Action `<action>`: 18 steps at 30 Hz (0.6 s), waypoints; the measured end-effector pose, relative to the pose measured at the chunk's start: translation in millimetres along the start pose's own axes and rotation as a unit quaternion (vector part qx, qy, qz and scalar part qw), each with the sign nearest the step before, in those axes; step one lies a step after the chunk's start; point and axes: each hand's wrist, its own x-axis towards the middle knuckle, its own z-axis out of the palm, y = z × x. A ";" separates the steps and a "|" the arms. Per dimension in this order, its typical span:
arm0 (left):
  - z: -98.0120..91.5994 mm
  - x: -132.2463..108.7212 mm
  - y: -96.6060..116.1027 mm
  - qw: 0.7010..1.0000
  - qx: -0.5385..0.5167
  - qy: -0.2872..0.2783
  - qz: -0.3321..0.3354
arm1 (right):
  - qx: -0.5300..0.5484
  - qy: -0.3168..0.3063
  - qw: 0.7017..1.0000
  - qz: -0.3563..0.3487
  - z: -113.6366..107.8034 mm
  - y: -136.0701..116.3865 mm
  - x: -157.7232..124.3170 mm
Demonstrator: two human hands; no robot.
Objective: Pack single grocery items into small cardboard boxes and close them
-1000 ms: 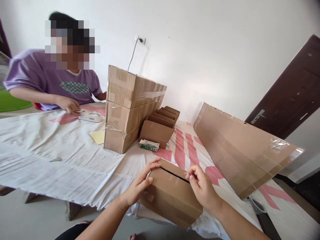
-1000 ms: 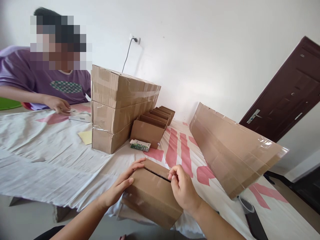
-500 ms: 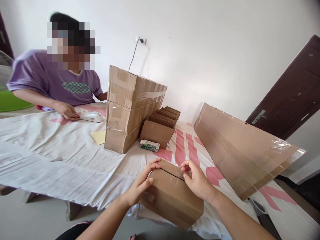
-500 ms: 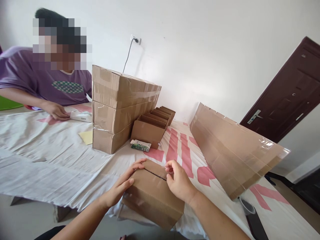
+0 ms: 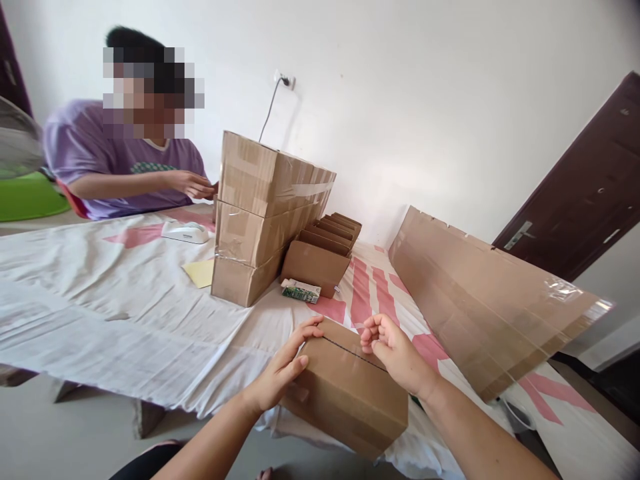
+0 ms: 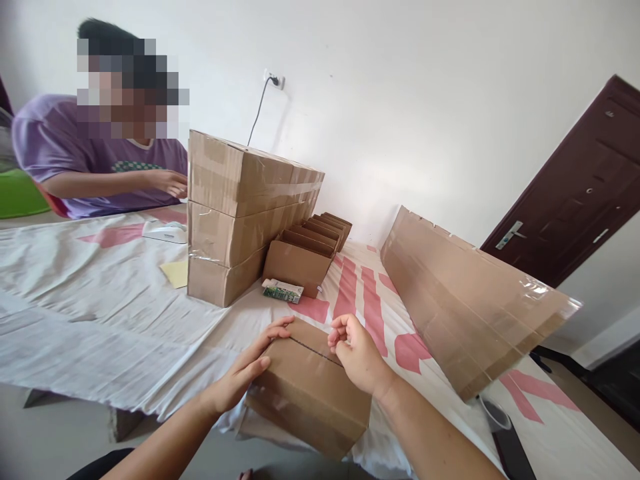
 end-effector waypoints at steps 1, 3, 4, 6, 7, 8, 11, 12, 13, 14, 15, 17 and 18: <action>0.1 -0.1 0.3 1.000 0.001 0.000 -0.001 | 0.022 -0.006 1.000 0.013 1.3 -1.8 -1.1; 0.2 -0.4 0.4 1.000 0.003 0.000 -0.002 | 0.034 -0.012 0.999 0.014 3.3 -4.6 -2.8; 0.1 -0.5 0.2 1.000 0.004 0.000 -0.002 | 0.017 -0.005 1.000 0.001 3.6 -5.3 -3.1; 0.0 -0.9 -0.3 1.000 0.003 -0.001 -0.002 | -0.040 0.020 0.999 -0.028 3.2 -5.8 -2.9; -0.1 -1.0 -0.4 1.000 0.003 -0.002 -0.001 | -0.063 0.030 0.997 -0.033 2.7 -5.9 -2.7; -0.1 -1.1 -0.4 1.000 0.002 -0.001 0.001 | -0.074 0.034 0.996 -0.031 2.3 -6.2 -2.7; 0.2 -0.9 0.2 1.000 -0.002 0.001 0.001 | -0.038 0.005 0.999 -0.006 2.8 -10.2 -5.1; 0.3 -0.8 0.4 1.000 -0.004 0.001 0.000 | -0.023 -0.008 1.000 -0.002 3.5 -12.2 -6.5; 0.4 -0.7 0.5 1.000 -0.005 0.001 -0.001 | -0.013 -0.020 1.000 -0.001 4.2 -14.1 -7.9; 0.4 -0.6 0.5 1.000 -0.004 0.000 -0.001 | -0.014 -0.027 1.000 -0.003 4.7 -15.4 -9.0; 0.4 -0.5 0.3 1.000 -0.004 -0.001 -0.001 | -0.025 -0.025 0.999 -0.010 4.8 -15.8 -9.6; 0.1 -0.4 -0.4 1.000 -0.004 -0.003 0.002 | -0.065 -0.004 0.998 -0.024 3.7 -13.5 -8.5; 0.0 -0.4 -0.8 1.000 -0.004 -0.003 0.004 | -0.083 0.008 0.996 -0.027 2.6 -11.2 -7.2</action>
